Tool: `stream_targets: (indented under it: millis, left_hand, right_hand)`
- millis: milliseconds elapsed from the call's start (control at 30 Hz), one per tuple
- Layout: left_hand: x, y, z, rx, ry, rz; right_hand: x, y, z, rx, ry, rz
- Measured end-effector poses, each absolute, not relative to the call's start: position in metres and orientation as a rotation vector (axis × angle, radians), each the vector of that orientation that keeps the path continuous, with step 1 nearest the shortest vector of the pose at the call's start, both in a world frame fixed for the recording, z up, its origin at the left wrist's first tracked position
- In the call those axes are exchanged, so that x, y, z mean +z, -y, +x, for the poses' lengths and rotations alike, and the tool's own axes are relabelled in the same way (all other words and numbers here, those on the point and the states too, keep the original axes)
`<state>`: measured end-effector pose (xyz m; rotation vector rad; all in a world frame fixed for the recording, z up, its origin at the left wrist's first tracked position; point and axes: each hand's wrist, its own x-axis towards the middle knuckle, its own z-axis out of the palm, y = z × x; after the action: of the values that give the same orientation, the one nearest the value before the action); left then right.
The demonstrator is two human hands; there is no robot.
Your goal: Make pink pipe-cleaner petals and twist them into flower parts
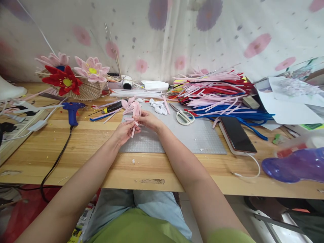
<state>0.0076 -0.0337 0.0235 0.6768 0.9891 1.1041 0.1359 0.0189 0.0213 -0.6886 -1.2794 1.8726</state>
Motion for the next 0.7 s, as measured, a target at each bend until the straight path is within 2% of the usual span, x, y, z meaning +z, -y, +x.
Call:
stream_targets:
  millis: [167,367,467,700]
  left_hand:
    - [0.020,0.032,0.010,1.161,-1.000,0.646]
    - [0.025,0.032,0.004,1.109,-0.927,0.642]
    - [0.027,0.032,0.001,1.092,-0.920,0.656]
    - [0.027,0.032,0.000,1.074,-0.922,0.666]
  right_hand:
    - [0.020,-0.019,0.133,1.861,1.256,-0.726]
    - [0.020,-0.023,0.135,1.594,1.291,-0.847]
    - [0.020,-0.023,0.135,1.567,1.324,-0.887]
    - [0.025,-0.019,0.134,1.494,1.411,-0.770]
